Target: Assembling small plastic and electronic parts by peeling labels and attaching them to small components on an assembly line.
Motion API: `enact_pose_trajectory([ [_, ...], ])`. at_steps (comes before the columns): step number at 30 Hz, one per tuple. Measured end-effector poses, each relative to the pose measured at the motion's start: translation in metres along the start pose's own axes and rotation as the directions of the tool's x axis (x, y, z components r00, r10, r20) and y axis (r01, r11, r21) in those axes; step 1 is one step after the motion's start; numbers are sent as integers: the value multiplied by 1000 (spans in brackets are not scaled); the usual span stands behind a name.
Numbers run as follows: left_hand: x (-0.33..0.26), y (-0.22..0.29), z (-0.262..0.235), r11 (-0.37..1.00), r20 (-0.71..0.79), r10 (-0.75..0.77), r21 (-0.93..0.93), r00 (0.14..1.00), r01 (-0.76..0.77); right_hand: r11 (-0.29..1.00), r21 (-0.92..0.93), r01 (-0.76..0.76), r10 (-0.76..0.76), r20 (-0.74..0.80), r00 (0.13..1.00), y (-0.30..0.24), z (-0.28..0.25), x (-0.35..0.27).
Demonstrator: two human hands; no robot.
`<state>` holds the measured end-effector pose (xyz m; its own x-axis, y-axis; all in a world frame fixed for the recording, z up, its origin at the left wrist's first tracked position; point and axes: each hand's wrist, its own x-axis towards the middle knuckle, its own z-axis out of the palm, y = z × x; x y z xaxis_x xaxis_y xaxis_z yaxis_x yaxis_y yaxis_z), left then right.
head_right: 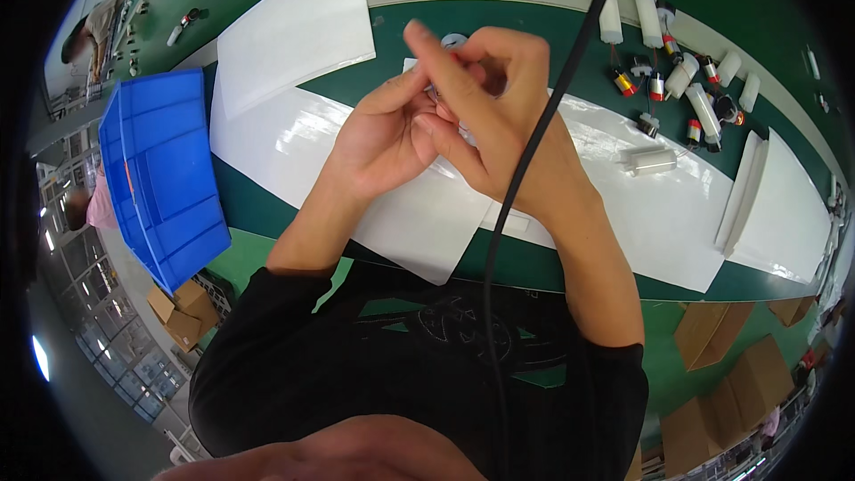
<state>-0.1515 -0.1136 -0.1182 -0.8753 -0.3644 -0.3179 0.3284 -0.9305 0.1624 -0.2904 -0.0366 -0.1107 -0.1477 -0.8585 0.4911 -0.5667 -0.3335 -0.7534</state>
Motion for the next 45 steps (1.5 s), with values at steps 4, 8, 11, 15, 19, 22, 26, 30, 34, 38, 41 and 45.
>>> enact_pose_trajectory([
  [4, 0, -2, 6, 969, 84, 231, 66, 969, -237, 980, 183, -77, 105, -150, 983, 5, 0, -4],
  [8, -1, 0, 17, 775, 53, 478, 445, 877, -450, 926, 364, -104, 204, -248, 947, 4, 5, -8],
  [11, -2, -3, 11, 595, 207, 564, 570, 800, -567, 859, 474, -192, 317, -199, 927, -13, 5, -10],
  [15, -6, -10, 9, 511, 203, 620, 629, 758, -587, 840, 466, -279, 384, -145, 912, -15, 5, -13],
  [19, -7, -9, 10, 420, 283, 631, 658, 722, -625, 860, 443, -254, 359, -171, 918, -15, 6, -11],
  [22, -8, -5, 8, 381, 292, 611, 706, 736, -597, 909, 350, -225, 302, -180, 936, -15, 5, -8],
  [26, -13, -2, 12, 456, 193, 603, 713, 774, -532, 932, 299, -205, 269, -191, 944, -15, 8, -6],
  [30, -14, -2, 16, 498, 84, 622, 725, 779, -476, 949, 254, -187, 237, -183, 954, -15, 9, -6],
  [34, -12, -3, 18, 492, 77, 647, 718, 758, -493, 973, 171, -155, 186, -190, 964, -10, 2, -2],
  [38, -14, 8, 17, 499, 25, 653, 738, 757, -455, 935, 92, -342, 353, -151, 923, -7, -48, 23],
  [41, -20, 20, 17, 532, 50, 612, 713, 789, -457, 934, -314, -172, 243, 200, 949, -3, -78, 15],
  [45, -15, 27, -6, 656, 10, 569, 597, 822, -462, 889, -405, -212, 358, 328, 874, 2, -60, -35],
])
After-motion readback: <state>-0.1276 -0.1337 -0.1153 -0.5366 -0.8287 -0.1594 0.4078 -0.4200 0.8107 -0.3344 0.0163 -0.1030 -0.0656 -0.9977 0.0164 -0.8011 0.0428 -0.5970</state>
